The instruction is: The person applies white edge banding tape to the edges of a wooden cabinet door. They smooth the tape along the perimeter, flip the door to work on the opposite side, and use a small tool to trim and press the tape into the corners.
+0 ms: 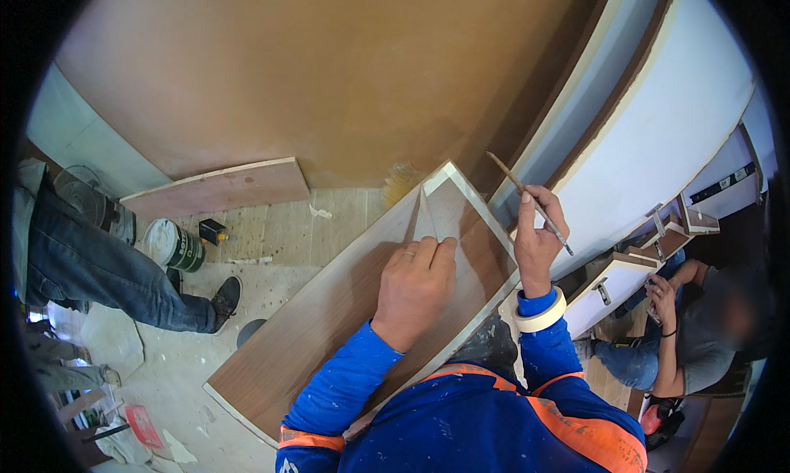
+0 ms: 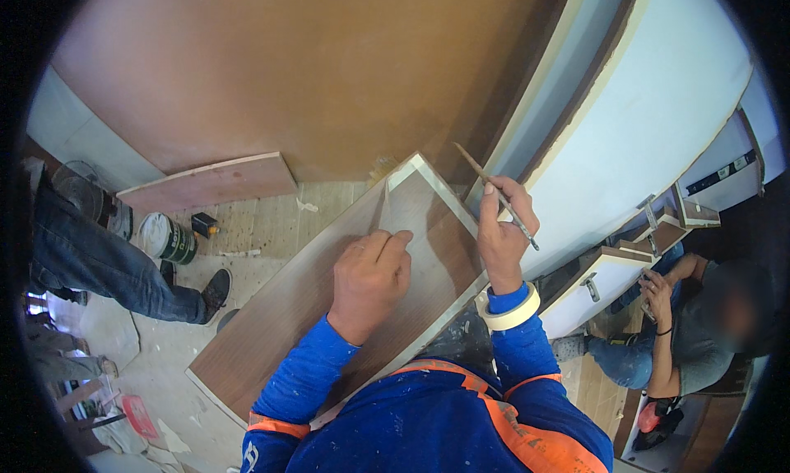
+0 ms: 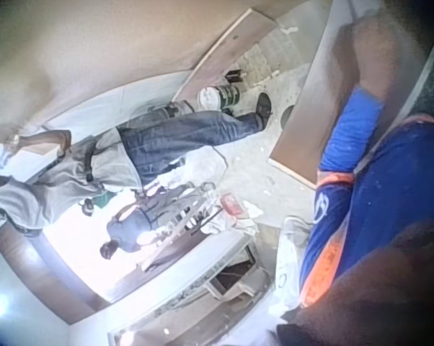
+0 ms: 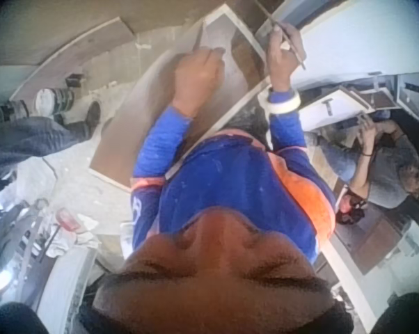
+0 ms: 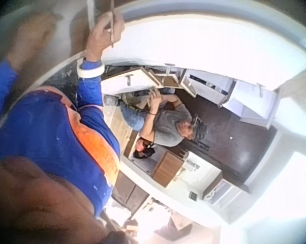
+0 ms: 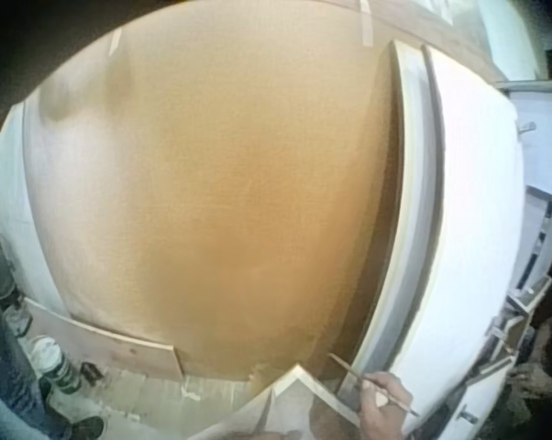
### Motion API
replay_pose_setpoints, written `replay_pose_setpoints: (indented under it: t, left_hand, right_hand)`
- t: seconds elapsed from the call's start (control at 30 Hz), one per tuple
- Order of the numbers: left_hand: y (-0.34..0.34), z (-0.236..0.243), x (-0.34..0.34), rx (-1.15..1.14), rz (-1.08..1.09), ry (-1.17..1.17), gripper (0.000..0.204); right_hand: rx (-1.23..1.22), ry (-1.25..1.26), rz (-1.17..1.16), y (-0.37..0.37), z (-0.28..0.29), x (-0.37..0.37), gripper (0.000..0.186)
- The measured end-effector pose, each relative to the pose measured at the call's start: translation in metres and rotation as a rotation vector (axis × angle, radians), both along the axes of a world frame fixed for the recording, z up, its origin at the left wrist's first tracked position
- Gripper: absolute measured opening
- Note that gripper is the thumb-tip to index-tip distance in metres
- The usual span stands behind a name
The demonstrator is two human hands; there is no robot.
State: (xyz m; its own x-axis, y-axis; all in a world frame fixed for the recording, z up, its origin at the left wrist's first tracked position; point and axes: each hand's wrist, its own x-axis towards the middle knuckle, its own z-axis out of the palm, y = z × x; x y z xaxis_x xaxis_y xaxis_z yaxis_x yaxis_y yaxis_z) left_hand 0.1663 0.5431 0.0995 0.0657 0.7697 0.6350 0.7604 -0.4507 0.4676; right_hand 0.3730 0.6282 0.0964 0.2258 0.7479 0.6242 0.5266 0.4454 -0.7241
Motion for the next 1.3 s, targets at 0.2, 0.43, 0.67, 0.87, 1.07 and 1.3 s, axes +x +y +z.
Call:
replay_pose_setpoints:
  t: [0.2, 0.43, 0.67, 0.87, 1.07, 1.3]
  left_hand:
    - [0.0, 0.012, 0.011, 0.003, -0.038, 0.026, 0.029]
    - [-0.001, 0.026, 0.02, 0.028, -0.066, 0.002, 0.03]
    - [-0.003, 0.031, 0.023, 0.0, -0.079, 0.019, 0.031]
    - [-0.004, 0.028, 0.025, -0.007, -0.087, 0.035, 0.03]
    - [-0.006, 0.023, 0.028, 0.005, -0.107, 0.069, 0.03]
    - [-0.006, 0.019, 0.028, -0.011, -0.115, 0.062, 0.028]
  right_hand:
    - [0.013, -0.018, 0.001, 0.0, 0.002, 0.001, 0.014]
    - [0.039, -0.006, 0.002, 0.003, -0.001, 0.007, 0.012]
    - [-0.002, 0.011, 0.01, 0.001, 0.003, 0.009, 0.012]
    - [-0.002, 0.018, 0.02, 0.002, -0.001, 0.011, 0.013]
    - [-0.028, 0.022, 0.074, 0.006, 0.0, 0.004, 0.013]
    - [-0.051, 0.081, 0.093, 0.008, 0.001, -0.004, 0.013]
